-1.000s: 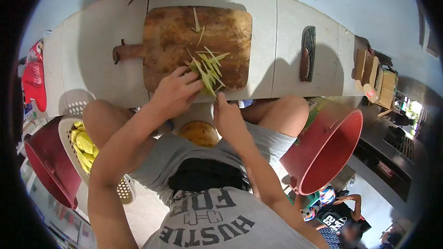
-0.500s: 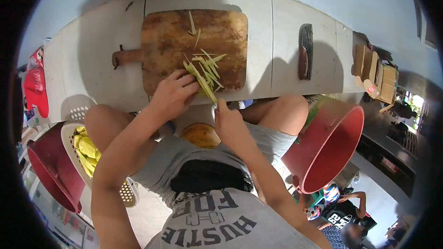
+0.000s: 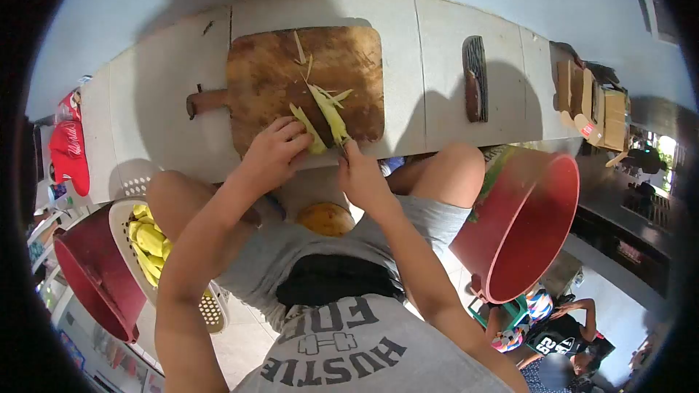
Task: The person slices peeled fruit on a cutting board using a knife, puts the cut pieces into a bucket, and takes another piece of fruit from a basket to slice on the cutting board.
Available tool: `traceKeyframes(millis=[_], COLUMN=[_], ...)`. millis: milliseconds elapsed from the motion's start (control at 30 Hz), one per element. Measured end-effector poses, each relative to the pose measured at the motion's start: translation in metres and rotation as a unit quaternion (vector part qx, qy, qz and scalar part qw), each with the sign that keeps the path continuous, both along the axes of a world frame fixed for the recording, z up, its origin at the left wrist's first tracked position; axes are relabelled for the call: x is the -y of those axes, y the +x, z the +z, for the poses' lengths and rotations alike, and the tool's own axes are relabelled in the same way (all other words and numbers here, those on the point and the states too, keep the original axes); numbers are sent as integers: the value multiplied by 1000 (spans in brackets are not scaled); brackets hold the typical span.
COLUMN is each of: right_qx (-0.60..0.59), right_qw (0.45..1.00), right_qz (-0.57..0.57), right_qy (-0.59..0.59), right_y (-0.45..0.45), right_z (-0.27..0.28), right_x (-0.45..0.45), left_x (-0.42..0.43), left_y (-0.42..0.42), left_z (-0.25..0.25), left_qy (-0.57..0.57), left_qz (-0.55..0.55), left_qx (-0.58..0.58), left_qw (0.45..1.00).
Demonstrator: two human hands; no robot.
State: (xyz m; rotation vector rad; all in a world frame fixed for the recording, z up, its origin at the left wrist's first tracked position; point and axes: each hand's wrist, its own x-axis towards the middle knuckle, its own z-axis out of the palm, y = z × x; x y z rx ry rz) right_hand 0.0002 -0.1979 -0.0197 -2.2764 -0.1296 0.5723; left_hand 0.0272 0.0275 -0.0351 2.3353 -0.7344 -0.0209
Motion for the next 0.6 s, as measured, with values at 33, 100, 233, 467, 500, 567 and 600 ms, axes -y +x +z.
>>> traceKeyframes(millis=[33, 100, 233, 467, 500, 567, 600], right_qx=[48, 16, -26, -53, -21, 12, 8], right_qw=[999, 999, 996, 995, 997, 998, 998], right_qz=[2, 4, 15, 20, 23, 24, 16], right_qy=[-22, -43, -88, -84, -72, -60, -56], right_y=[-2, -11, -27, -24, -22, -21, -18], right_z=[3, 20, 38, 23, 1, -10, -11], right_x=[0, -2, -4, -9, -10, -15, -18], left_x=[1, 2, 2, 1, 1, 2, 1], left_y=[-1, -1, 0, 0, -1, -1, 2], left_z=[-1, -2, 1, 1, 0, -2, 0], left_qy=[1, 2, 6, 7, 7, -8, -6], left_qz=[5, 8, 10, 11, 12, 21, 22], left_qx=[-6, -16, -31, -56, -58, -40, -36], left_qw=[1000, 1000, 999, 998, 998, 999, 999])
